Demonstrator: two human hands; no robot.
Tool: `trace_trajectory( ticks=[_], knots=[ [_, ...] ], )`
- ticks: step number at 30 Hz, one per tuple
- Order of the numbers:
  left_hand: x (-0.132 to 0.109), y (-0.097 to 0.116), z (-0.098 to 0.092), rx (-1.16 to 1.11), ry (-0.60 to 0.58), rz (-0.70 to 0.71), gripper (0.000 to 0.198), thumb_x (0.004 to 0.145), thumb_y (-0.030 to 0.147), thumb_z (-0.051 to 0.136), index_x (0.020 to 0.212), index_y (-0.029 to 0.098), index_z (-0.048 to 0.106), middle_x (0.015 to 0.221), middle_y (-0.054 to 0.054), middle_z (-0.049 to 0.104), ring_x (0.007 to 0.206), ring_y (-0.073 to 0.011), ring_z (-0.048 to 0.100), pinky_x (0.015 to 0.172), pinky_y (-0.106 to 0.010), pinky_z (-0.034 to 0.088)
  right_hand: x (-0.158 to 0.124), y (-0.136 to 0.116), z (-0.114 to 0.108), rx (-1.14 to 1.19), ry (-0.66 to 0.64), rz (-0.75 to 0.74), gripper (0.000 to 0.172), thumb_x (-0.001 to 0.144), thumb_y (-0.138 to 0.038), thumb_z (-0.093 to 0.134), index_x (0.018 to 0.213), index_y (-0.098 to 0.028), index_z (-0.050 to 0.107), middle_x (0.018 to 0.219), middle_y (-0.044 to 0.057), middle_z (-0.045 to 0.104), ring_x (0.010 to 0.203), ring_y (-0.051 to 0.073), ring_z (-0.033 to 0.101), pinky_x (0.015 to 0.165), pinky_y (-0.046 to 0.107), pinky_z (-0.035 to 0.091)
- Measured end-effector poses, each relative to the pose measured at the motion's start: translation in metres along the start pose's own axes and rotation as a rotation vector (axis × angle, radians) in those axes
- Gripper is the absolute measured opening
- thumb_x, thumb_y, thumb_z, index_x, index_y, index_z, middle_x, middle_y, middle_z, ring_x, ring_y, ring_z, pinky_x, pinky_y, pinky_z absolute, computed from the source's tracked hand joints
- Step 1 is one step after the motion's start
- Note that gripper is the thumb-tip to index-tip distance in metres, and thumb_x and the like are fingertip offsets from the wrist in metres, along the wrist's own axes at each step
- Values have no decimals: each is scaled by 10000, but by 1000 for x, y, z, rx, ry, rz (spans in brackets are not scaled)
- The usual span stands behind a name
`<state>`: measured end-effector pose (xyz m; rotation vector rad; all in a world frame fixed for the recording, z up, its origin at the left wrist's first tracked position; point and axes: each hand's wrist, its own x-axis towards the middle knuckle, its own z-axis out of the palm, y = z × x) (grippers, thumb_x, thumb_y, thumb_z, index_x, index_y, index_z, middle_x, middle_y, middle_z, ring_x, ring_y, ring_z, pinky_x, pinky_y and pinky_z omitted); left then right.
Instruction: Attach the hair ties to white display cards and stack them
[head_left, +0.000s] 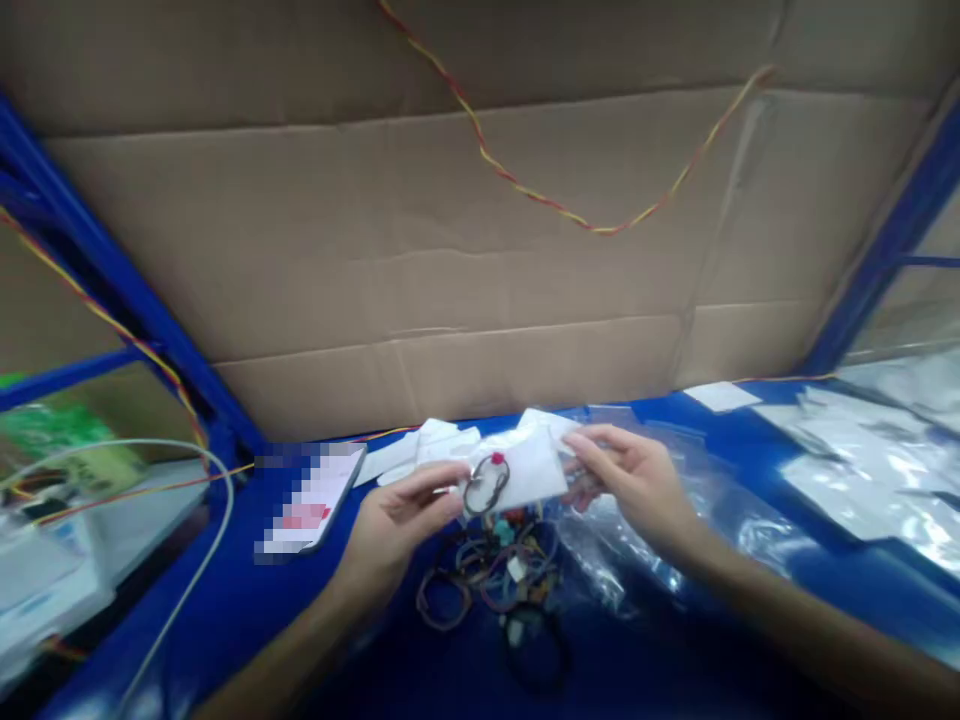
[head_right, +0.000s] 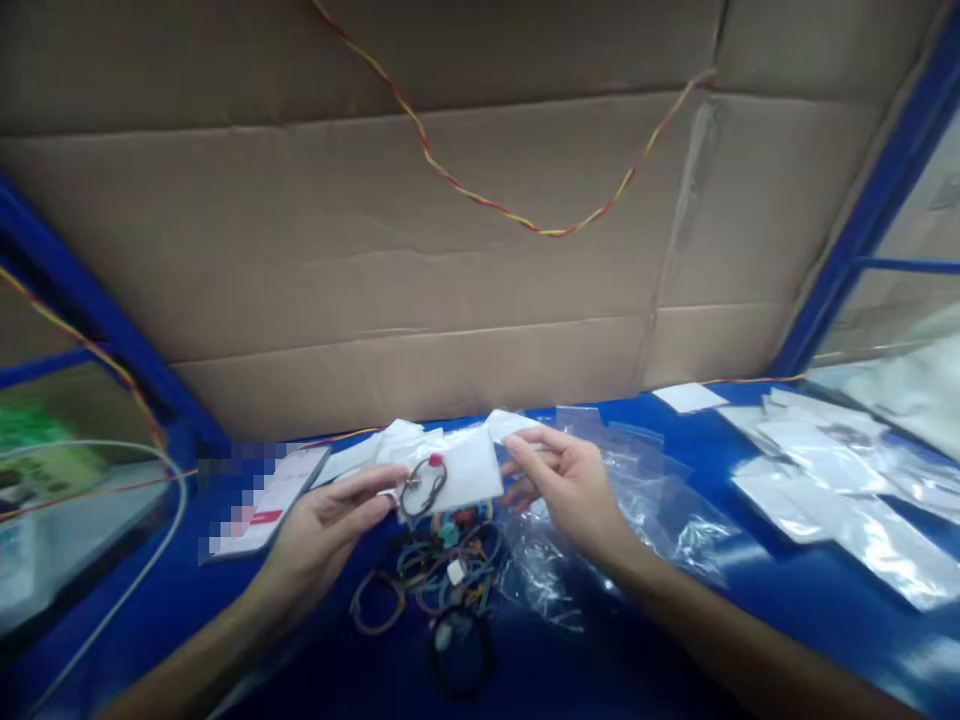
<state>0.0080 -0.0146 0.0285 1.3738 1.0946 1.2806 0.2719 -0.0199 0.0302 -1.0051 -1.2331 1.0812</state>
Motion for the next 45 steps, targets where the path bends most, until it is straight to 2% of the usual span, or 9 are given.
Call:
trace_trajectory(
  ticks=[4,9,17,23,27,30,36,41,45],
  knots=[
    [17,-8,-18,139,212,85,403,713,422,863,1013,154,827,1117,-142,815,1051,-327,749,884,-391,615,12,-4,-16,-51,121,-27,414,861,-524,747,1061,-164,703,642,12,740,424,137,619,408,231,474],
    [34,-15,-39,310,359,211,409,774,444,803,1061,154,781,1236,-145,757,1053,-311,739,952,-434,591,15,1,-19,-171,47,38,348,857,-417,745,1094,-162,746,500,-35,637,352,121,537,330,206,327],
    [31,-21,-37,772,213,368,446,814,401,738,1200,179,738,1319,-157,664,1282,-395,588,1084,-582,480,23,-1,-24,-435,-17,14,382,947,-399,504,1160,-144,691,666,30,706,456,164,623,361,233,370],
    [26,-31,-35,951,179,415,472,855,396,700,1286,203,670,1479,-174,501,1402,-438,453,1162,-657,352,41,-13,-71,-934,76,-167,161,826,-280,620,777,-192,745,677,65,679,670,255,661,622,349,485],
    [20,-32,-28,998,105,442,438,877,392,690,1282,228,655,1460,-172,511,1401,-401,465,1155,-622,382,46,-5,-85,-1216,161,-310,260,859,-254,600,1051,-147,739,1029,199,699,988,399,639,831,502,482],
    [17,-33,-24,1008,78,434,421,895,418,676,1270,229,653,1461,-181,502,1411,-408,453,1147,-630,389,47,2,-73,-1323,67,-439,319,960,-279,546,1216,-148,686,1310,245,617,1222,430,555,1008,579,403],
    [18,-35,-23,999,68,431,407,907,411,666,1270,229,646,1459,-180,500,1420,-395,455,1160,-617,386,47,24,-35,-1356,-372,-585,305,1058,-344,475,1202,-260,731,1498,119,582,1374,317,528,1153,523,355],
    [19,-38,-23,997,52,426,421,900,440,677,1267,236,647,1467,-180,496,1415,-409,456,1147,-639,390,46,44,-33,-1340,-425,-540,403,1084,-362,415,1314,-185,694,1417,187,652,1338,352,587,1145,598,379],
    [19,-39,-23,1003,54,462,416,905,425,673,1273,234,638,1466,-182,496,1396,-397,476,1137,-623,410,47,44,-37,-1274,-382,-534,474,1065,-404,449,1412,-131,622,1496,222,577,1413,396,510,1202,672,260]
  ],
)
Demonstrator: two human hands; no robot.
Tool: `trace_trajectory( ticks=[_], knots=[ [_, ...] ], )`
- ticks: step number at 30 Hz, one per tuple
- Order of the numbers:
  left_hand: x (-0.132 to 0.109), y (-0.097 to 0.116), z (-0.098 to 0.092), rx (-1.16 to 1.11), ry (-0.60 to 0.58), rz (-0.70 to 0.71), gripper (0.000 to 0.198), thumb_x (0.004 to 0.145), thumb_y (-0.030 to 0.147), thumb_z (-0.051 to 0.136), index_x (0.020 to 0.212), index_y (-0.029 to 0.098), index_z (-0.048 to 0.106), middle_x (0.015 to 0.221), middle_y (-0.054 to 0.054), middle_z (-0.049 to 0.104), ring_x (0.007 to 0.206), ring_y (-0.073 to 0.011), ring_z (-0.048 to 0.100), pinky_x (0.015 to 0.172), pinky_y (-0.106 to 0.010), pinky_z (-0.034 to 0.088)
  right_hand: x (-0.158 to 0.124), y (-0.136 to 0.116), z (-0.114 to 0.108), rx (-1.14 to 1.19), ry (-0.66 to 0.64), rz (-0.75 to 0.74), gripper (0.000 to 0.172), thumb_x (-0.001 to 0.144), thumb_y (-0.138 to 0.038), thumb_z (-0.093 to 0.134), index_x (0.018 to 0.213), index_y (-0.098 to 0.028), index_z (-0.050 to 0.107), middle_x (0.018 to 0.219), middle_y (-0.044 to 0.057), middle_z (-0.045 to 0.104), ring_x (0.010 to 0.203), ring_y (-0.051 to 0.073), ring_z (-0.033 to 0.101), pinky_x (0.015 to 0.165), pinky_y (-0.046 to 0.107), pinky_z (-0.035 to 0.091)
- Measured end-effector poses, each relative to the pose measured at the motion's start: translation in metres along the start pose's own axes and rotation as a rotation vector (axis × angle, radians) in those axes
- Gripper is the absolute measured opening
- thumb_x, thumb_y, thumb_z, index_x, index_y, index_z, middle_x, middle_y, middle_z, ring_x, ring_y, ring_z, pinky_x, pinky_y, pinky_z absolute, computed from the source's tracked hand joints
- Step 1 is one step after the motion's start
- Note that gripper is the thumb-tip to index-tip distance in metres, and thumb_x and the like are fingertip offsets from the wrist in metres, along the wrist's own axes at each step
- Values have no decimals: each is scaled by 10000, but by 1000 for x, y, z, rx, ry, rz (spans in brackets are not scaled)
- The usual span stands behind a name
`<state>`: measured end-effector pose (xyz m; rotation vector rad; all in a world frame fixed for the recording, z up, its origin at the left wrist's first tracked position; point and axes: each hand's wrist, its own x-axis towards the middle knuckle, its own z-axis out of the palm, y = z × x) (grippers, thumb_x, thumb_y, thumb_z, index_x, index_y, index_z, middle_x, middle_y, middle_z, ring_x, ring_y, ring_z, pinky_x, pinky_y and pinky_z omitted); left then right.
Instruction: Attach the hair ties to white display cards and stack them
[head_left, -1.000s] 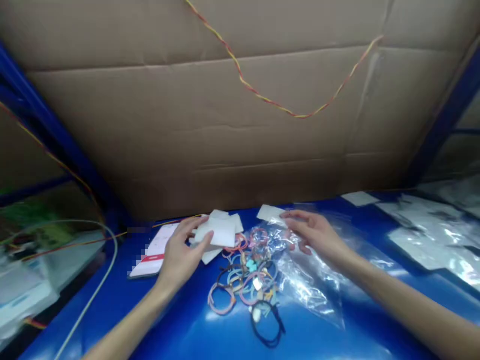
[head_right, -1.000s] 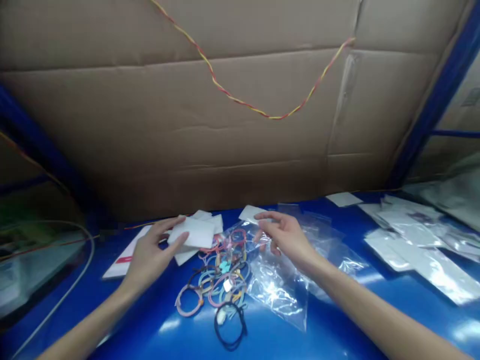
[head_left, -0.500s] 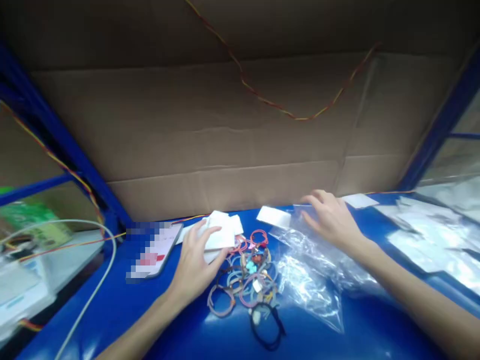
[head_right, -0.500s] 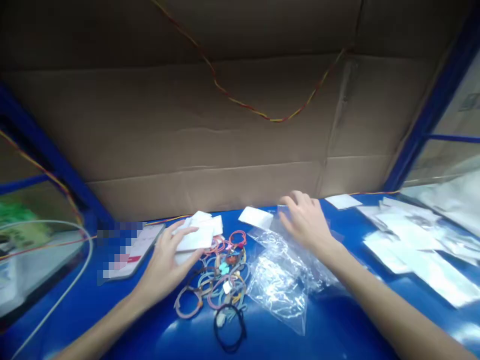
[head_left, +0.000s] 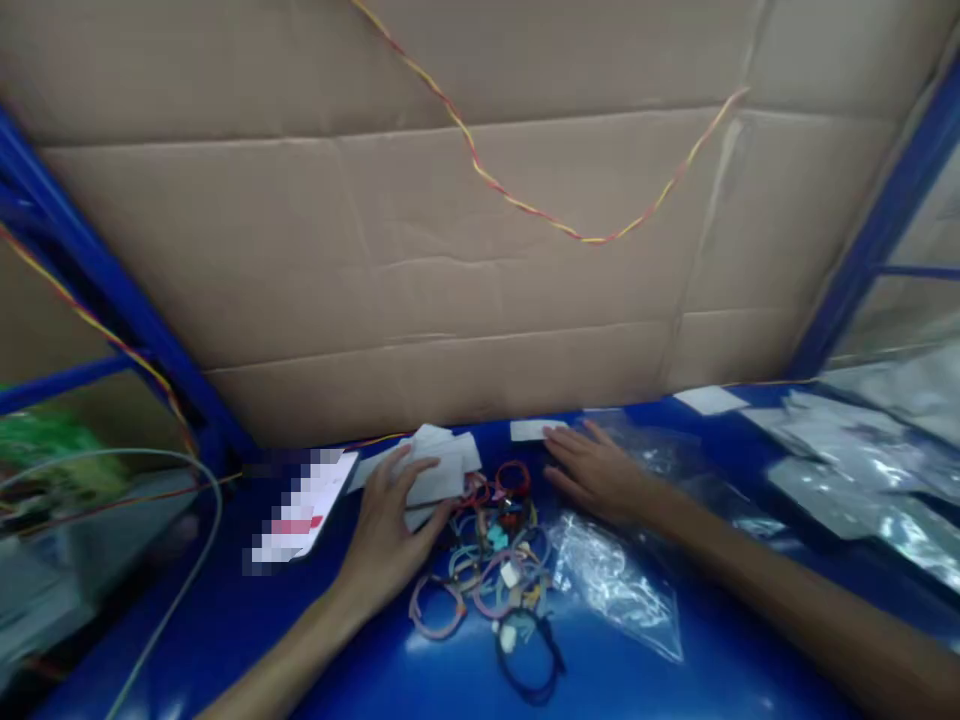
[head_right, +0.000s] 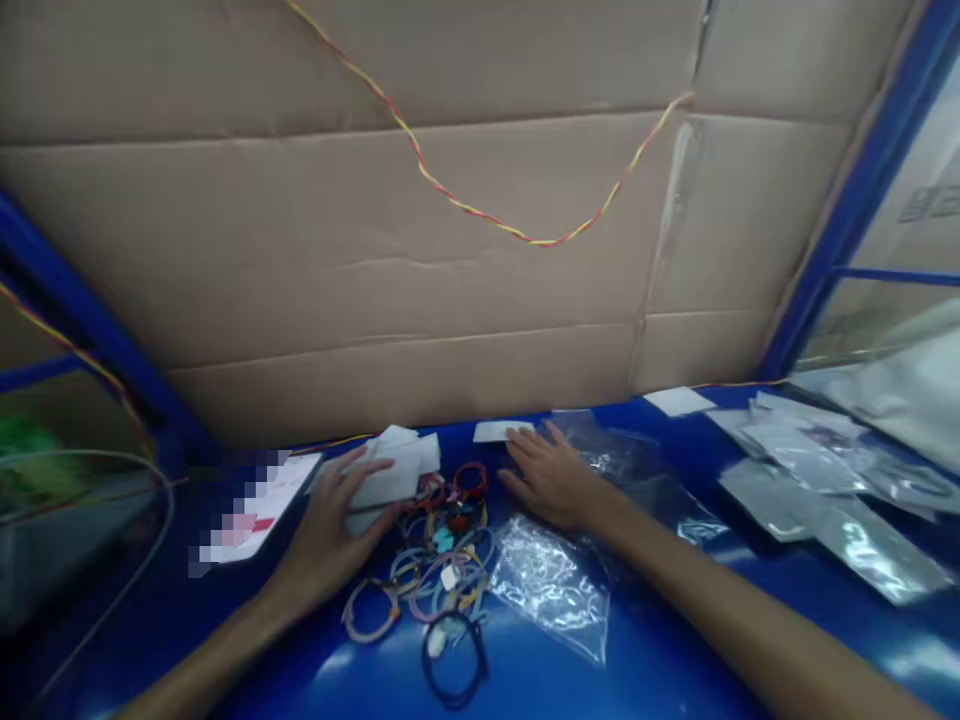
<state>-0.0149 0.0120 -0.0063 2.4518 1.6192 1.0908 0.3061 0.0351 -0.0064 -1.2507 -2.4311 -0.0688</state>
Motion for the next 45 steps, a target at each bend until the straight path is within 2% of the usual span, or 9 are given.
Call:
trace_trajectory(
  ticks=[5,9,14,18,23,28,37,41,45],
  knots=[
    [1,6,-4,38,50,30,437,920,393,648,1322,232,589,1484,-182,490,1418,-400,450,1157,-621,387,2,-7,-26,148,134,-7,542,1081,-452,405,1566,-214,441,1625,139,430,1512,323,383,1258,657,100],
    [1,14,-8,56,126,82,545,911,346,664,1419,241,495,1528,-178,461,1456,-395,415,1191,-605,363,0,-23,-50,310,293,6,525,1111,-436,279,1585,-247,404,1667,73,376,1542,244,333,1254,518,284],
    [-7,29,-14,-103,183,170,760,866,300,760,1521,261,377,1572,-170,446,1496,-396,374,1215,-610,337,-4,-41,-55,872,353,191,295,977,-396,651,1186,-221,765,1195,84,791,1072,280,747,921,420,607],
    [-15,47,-19,-686,-103,20,877,842,333,786,1579,319,311,1554,-144,521,1383,-358,553,1094,-510,527,-12,-58,-47,879,294,115,144,919,-282,714,1010,-233,814,1059,66,822,966,258,768,848,377,614],
    [-18,70,-26,-927,-325,-237,290,855,323,753,1121,215,716,1033,-102,797,908,-285,767,804,-385,631,-21,-84,-44,1007,173,89,399,945,-256,691,1341,-287,642,1139,56,807,1031,231,769,920,373,606],
    [-12,79,-36,-959,-299,-241,296,753,377,799,694,228,550,694,-3,627,640,-191,608,580,-279,521,-19,-86,-38,1142,-41,145,253,897,-350,751,1110,-217,773,1036,57,822,925,244,765,835,351,603],
    [-12,75,-33,-1042,-669,-281,302,761,266,785,756,212,488,679,57,489,593,-103,378,551,-204,310,-19,-83,-39,1057,36,183,163,834,-333,814,942,-214,840,922,49,836,853,243,759,809,333,582],
    [-15,65,-24,-927,-435,-300,565,772,326,805,559,224,291,544,86,350,526,-84,294,519,-215,266,-18,-83,-40,999,40,162,155,855,-316,787,947,-206,845,930,50,836,862,251,757,802,332,573],
    [-11,57,-20,-777,-102,-282,500,739,281,852,572,205,387,618,57,470,606,-116,458,604,-227,397,-17,-78,-35,943,190,260,191,916,-327,714,983,-203,842,927,52,833,851,260,741,773,344,557]
  ],
)
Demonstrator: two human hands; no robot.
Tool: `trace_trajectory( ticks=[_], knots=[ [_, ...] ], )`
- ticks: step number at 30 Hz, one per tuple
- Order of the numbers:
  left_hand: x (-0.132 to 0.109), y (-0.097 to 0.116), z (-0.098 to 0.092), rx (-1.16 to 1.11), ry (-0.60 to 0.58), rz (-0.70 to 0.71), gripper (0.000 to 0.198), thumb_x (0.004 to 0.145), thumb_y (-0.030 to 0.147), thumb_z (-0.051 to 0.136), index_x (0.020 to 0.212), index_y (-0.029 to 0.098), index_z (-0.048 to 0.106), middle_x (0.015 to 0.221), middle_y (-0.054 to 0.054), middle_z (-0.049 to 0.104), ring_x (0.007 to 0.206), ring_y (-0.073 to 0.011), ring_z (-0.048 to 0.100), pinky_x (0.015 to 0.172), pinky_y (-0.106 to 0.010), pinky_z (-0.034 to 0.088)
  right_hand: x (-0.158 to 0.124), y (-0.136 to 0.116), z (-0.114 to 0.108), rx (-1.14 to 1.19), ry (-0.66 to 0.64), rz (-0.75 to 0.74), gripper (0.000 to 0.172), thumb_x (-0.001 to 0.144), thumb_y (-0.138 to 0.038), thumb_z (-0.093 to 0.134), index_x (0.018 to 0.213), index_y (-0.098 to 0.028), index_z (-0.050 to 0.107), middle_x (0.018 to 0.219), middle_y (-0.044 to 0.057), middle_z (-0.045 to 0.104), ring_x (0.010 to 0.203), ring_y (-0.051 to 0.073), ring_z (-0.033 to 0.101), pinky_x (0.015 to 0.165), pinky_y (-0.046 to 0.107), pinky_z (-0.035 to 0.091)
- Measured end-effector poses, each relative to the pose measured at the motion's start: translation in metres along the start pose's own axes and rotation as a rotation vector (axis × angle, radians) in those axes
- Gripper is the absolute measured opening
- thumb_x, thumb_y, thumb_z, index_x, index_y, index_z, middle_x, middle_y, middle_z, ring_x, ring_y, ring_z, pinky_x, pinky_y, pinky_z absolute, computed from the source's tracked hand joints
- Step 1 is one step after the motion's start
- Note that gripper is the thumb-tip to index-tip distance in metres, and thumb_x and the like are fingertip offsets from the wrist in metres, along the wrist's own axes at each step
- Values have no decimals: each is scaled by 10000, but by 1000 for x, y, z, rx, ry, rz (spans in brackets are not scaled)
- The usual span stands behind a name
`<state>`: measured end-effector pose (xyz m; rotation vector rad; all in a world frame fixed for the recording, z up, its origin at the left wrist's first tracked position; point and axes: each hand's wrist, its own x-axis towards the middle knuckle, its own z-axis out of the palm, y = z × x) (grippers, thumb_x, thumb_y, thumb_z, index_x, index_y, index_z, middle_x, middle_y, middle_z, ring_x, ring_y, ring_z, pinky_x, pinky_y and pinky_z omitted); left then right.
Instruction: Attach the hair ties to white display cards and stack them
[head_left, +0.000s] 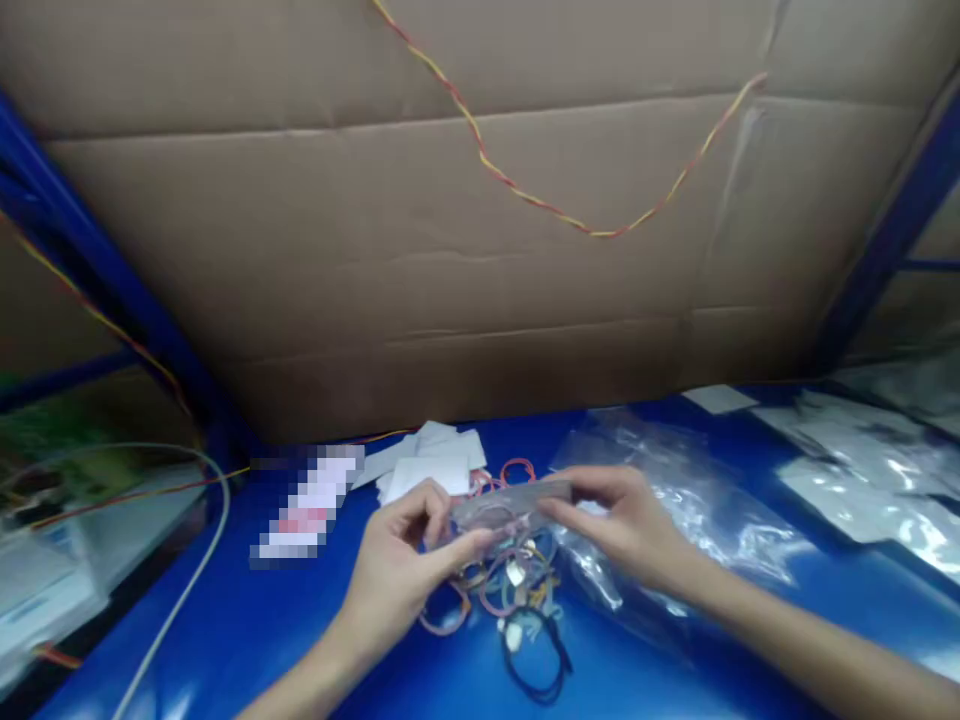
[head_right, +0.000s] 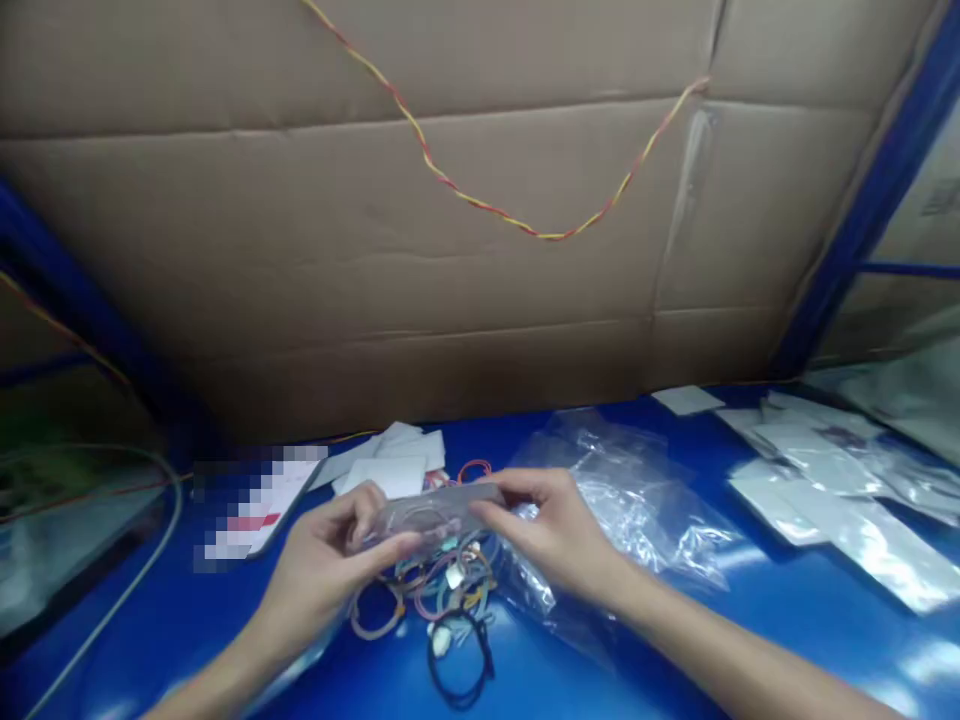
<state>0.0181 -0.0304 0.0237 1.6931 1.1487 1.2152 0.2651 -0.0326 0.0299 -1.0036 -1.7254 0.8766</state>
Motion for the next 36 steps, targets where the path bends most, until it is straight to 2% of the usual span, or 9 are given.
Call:
trace_trajectory(
  ticks=[2,4,7,10,13,17,23,31,36],
  knots=[
    [3,0,-2,14,81,42,398,755,274,842,613,198,477,661,42,542,656,-136,531,654,-238,451,2,3,-1,12,53,12,213,918,-332,710,1021,-196,837,940,61,833,852,266,741,760,350,559],
    [4,1,-3,7,107,39,290,764,288,836,681,193,575,657,36,587,661,-151,575,655,-245,478,3,4,-2,25,86,18,224,916,-335,707,1020,-182,835,928,71,831,838,265,742,742,351,566],
    [3,1,-4,22,74,4,193,780,319,826,834,184,698,629,32,627,613,-161,598,607,-249,489,3,3,-3,57,98,20,228,910,-345,712,1004,-176,834,906,69,828,814,253,742,730,343,578],
    [2,-1,-4,74,31,77,148,799,311,818,846,184,760,757,-17,724,721,-190,664,683,-271,535,1,2,-2,88,85,29,250,912,-367,720,1040,-185,832,923,67,830,816,247,744,734,338,584],
    [1,-4,-4,69,48,117,112,807,296,819,827,193,779,835,-35,767,794,-210,700,735,-281,563,0,2,-1,92,86,31,287,921,-397,714,1072,-182,830,922,70,825,817,250,739,731,341,586],
    [2,-4,-2,27,51,58,125,802,303,824,870,200,805,869,-45,795,822,-234,734,755,-306,598,0,2,-1,75,92,31,288,906,-397,727,1045,-171,839,849,62,819,752,237,731,714,343,593],
    [5,-1,-4,46,14,112,80,806,274,809,825,196,811,894,-61,785,868,-235,727,803,-322,607,0,3,-3,106,57,38,295,904,-410,730,1087,-203,835,972,59,837,839,252,756,740,335,596],
    [4,-3,-5,49,7,76,113,809,310,814,856,209,833,963,-76,815,941,-270,748,874,-367,611,0,2,-3,50,72,1,271,878,-399,748,1029,-198,851,903,58,833,795,252,734,732,343,587],
    [7,-3,-6,30,-24,36,156,767,303,847,882,198,850,952,-83,829,932,-284,761,887,-384,619,1,5,-4,102,40,39,290,892,-436,735,962,-175,841,892,55,817,807,254,731,724,334,582]
  ],
)
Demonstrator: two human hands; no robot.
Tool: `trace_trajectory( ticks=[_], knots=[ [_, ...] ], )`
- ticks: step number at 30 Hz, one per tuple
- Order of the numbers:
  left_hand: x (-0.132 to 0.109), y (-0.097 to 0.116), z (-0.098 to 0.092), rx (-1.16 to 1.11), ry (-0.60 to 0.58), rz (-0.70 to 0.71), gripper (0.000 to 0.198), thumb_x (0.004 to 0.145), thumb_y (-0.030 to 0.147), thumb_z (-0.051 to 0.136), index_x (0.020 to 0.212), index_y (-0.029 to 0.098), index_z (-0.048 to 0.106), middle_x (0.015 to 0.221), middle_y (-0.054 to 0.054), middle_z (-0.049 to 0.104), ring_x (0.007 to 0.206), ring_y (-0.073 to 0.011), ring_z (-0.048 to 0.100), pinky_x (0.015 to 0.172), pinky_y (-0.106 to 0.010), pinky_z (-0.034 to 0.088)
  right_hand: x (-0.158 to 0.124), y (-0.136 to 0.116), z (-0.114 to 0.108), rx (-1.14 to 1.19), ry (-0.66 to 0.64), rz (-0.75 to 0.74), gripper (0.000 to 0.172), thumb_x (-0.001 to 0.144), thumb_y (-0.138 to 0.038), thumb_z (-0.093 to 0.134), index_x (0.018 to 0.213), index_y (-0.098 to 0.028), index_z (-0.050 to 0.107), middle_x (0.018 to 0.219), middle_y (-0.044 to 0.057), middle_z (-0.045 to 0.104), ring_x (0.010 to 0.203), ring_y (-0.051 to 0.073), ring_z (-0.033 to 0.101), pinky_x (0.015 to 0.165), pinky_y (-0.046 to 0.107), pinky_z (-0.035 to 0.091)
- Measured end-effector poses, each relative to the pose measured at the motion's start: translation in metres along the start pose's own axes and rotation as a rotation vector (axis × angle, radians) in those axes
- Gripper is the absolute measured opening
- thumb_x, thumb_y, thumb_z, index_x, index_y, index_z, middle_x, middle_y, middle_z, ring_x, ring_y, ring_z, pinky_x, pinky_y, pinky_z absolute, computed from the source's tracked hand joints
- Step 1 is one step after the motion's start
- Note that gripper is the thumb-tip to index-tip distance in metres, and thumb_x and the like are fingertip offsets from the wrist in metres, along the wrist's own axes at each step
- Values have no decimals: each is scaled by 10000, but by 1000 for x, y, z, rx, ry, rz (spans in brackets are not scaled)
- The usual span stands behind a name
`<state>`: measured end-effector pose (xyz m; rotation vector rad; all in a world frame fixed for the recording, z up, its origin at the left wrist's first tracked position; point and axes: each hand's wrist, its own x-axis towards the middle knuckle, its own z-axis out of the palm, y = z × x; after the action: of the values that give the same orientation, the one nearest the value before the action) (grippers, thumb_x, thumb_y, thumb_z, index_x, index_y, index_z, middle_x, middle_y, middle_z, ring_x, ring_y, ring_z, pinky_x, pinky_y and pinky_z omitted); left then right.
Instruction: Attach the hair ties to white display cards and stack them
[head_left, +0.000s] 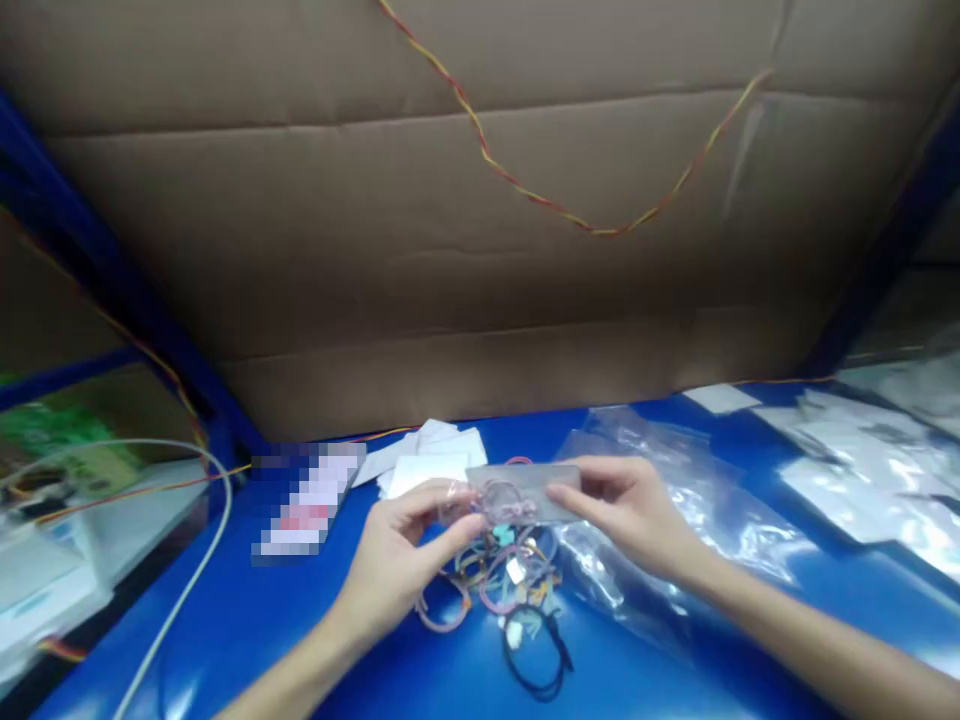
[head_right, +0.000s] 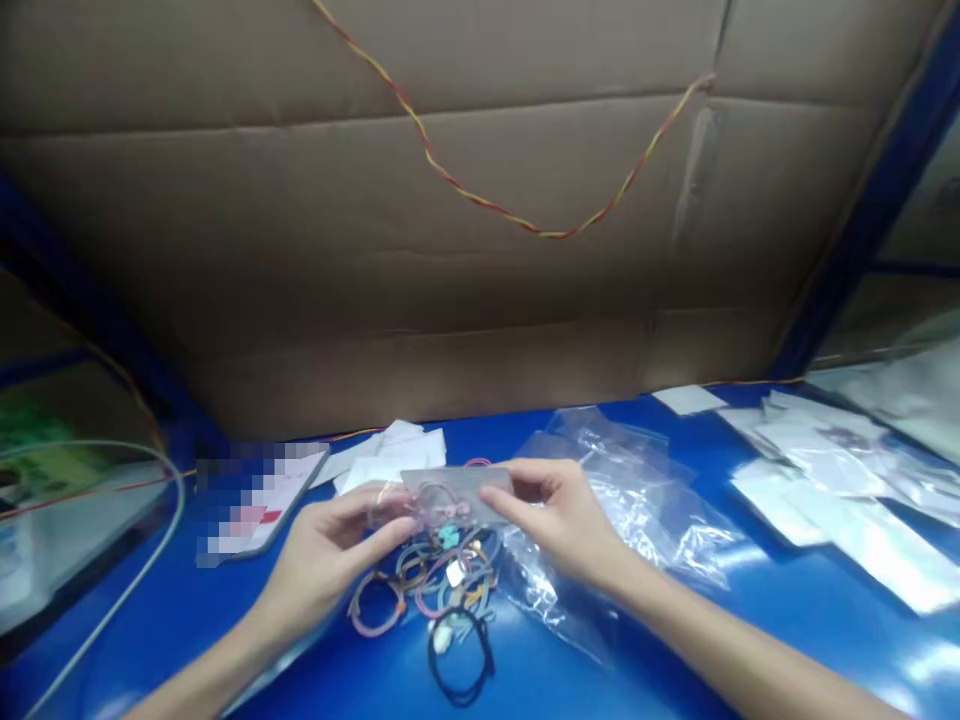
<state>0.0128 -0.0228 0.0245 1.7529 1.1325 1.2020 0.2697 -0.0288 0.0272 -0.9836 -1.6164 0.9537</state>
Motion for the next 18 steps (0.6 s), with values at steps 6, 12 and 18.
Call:
trace_trajectory(
  ticks=[6,12,18],
  knots=[
    [3,7,-1,-74,-37,-19,160,794,287,821,936,227,865,1023,-88,805,987,-286,743,899,-391,611,6,0,-5,71,-4,50,260,901,-430,729,884,-187,820,816,47,800,714,211,716,629,296,581],
    [7,6,-7,-58,41,-15,143,777,287,824,900,232,874,1002,-82,789,980,-271,729,858,-351,607,15,0,-18,116,95,83,346,862,-460,762,1038,-168,817,895,89,828,703,214,752,627,321,622],
    [8,1,-7,-42,139,-60,170,741,330,856,850,200,863,929,-84,811,868,-259,748,765,-335,617,16,-5,-21,126,156,86,329,806,-450,810,972,-165,816,833,87,826,638,203,749,598,319,613]
  ],
)
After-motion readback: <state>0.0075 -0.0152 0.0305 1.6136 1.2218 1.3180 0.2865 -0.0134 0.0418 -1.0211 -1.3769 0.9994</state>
